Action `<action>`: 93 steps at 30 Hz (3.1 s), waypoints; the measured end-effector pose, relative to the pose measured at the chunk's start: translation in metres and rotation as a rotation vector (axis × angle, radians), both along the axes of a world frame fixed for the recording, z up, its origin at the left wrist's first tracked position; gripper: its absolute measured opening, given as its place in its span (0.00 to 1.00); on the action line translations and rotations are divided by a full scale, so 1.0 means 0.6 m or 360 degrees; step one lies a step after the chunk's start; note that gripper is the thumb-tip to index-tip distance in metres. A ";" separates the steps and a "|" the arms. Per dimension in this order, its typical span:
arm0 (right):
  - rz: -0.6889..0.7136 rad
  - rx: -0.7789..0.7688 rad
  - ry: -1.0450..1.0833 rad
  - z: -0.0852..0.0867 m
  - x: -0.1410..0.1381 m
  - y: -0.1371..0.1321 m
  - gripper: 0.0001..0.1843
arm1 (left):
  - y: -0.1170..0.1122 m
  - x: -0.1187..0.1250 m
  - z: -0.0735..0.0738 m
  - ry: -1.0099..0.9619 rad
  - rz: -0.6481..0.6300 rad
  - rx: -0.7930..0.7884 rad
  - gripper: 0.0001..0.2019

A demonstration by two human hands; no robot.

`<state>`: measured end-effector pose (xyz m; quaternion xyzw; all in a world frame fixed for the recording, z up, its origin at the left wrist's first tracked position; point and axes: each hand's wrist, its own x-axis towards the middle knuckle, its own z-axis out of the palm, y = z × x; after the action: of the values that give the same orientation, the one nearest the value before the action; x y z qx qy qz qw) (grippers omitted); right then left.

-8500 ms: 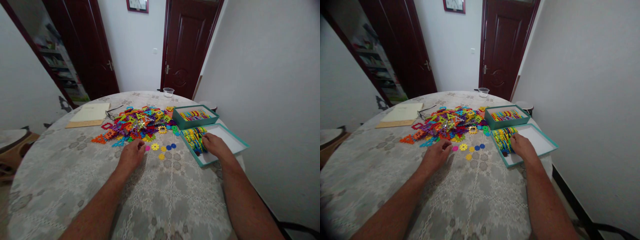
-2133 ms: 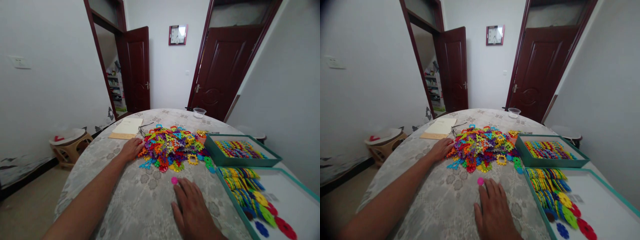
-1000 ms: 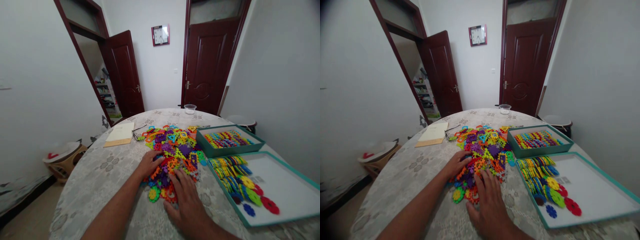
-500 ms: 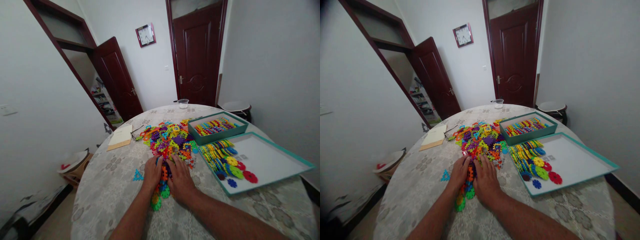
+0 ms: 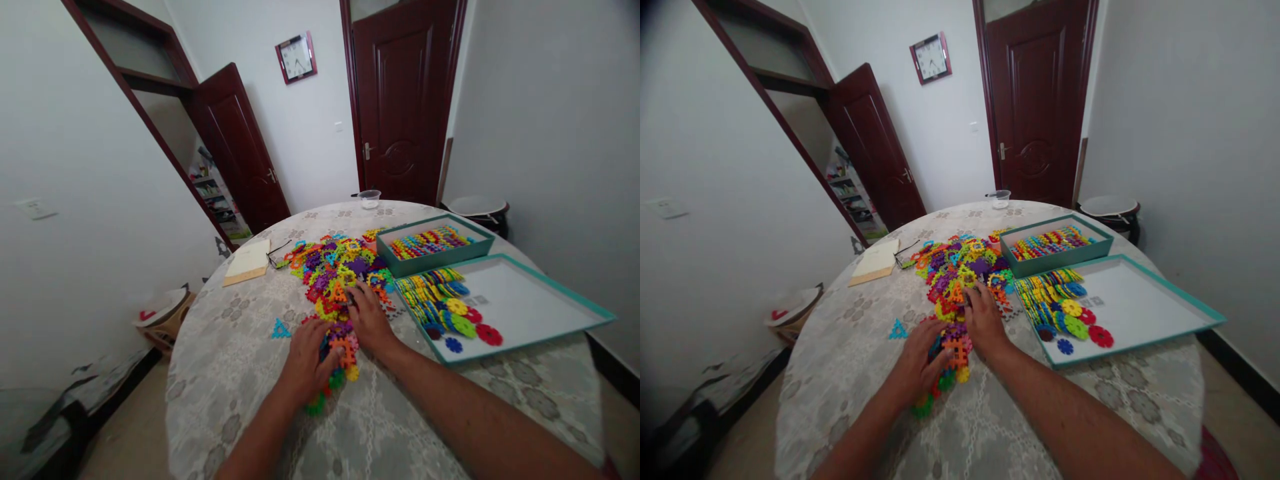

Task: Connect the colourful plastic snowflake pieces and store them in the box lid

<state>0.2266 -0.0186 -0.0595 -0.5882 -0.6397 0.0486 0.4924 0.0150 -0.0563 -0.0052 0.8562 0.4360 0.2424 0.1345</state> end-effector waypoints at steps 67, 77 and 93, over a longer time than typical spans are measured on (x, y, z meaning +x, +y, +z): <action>0.0440 -0.0437 -0.0168 0.098 0.058 -0.096 0.12 | 0.076 -0.004 0.009 0.0237 0.0084 0.0081 0.18; 0.0464 -0.0334 -0.0194 0.092 0.056 -0.094 0.12 | 0.084 -0.005 0.010 0.0137 0.0129 0.0171 0.09; 0.0714 -0.0400 -0.0210 0.090 0.050 -0.109 0.15 | 0.039 0.008 0.052 -0.0053 -0.0631 -0.0388 0.16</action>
<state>0.2567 -0.0841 -0.0054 -0.4903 -0.7737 0.1972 0.3496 0.0196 -0.0326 0.0257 0.8984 0.2830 0.1711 0.2890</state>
